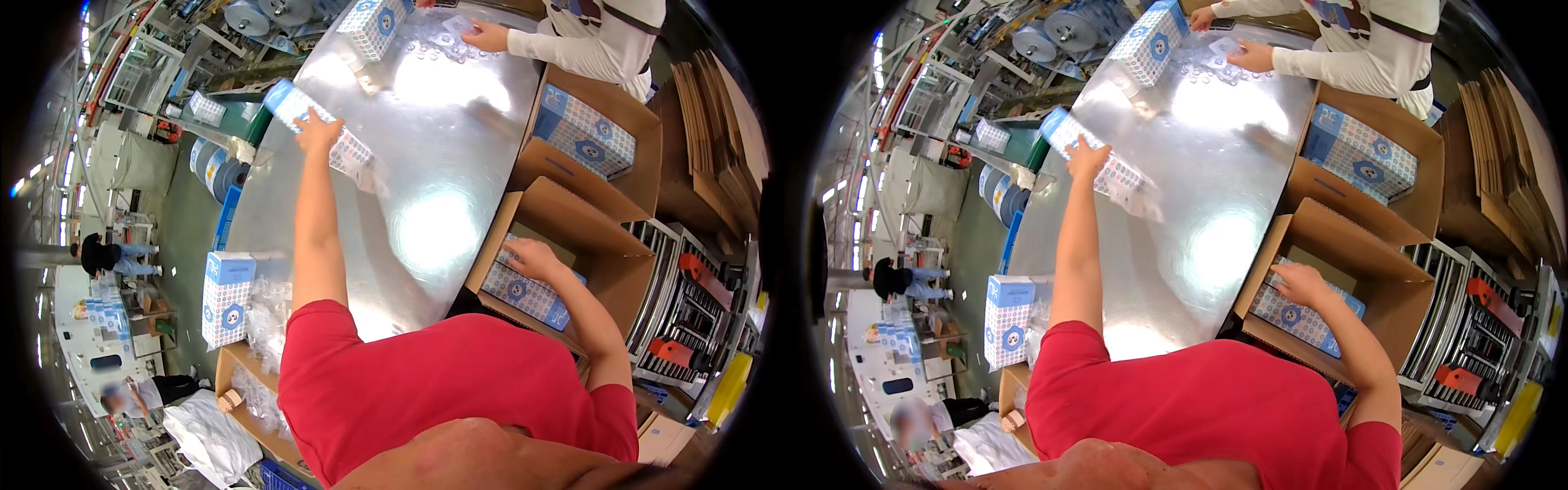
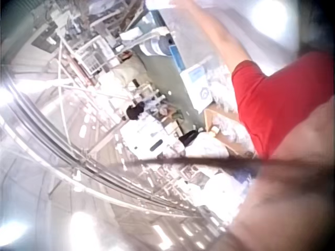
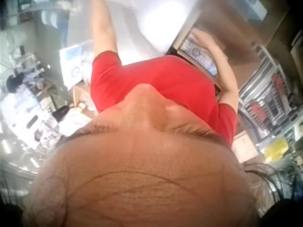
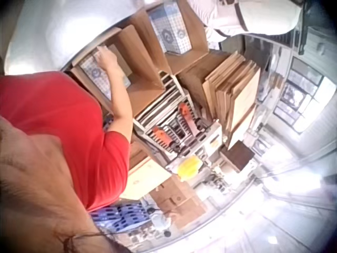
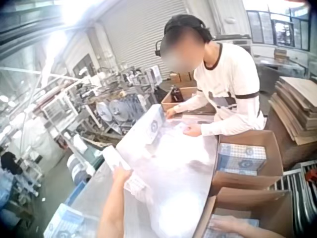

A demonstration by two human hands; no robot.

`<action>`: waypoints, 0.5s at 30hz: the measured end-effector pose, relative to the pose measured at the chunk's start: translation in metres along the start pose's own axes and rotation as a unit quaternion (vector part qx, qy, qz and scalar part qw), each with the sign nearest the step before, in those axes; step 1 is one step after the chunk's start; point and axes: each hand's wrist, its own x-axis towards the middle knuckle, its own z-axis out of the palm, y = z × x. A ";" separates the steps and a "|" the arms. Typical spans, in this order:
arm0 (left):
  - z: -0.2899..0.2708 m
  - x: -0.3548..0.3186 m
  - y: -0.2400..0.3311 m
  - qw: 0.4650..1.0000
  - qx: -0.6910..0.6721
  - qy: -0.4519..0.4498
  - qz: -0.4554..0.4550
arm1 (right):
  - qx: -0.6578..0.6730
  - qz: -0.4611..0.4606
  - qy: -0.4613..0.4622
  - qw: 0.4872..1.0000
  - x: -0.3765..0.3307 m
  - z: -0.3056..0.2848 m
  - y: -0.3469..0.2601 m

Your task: The person packs small blue-and-white patterned boxes into a larger cardboard shipping box on a metal table. They repeatedly pick up the small boxes, place them into the larger box, and then close the flaps of the larger box. Another person is visible in the background working at a separate station.

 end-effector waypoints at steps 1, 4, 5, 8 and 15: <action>0.012 -0.020 -0.003 0.998 -0.005 -0.015 0.054 | -0.014 -0.031 0.027 0.999 -0.009 -0.013 -0.012; 0.004 -0.064 -0.046 0.955 0.024 0.016 0.295 | -0.029 -0.201 0.267 0.942 0.028 -0.024 -0.067; 0.017 -0.101 -0.055 0.925 0.012 0.014 0.379 | -0.061 -0.203 0.296 0.931 0.025 -0.038 -0.085; -0.009 -0.213 -0.050 0.837 -0.008 -0.137 0.530 | -0.160 -0.215 0.296 0.917 0.021 -0.080 -0.133; 0.042 -0.171 -0.091 0.866 -0.312 -0.136 0.366 | -0.213 -0.251 0.187 0.926 0.052 -0.069 -0.137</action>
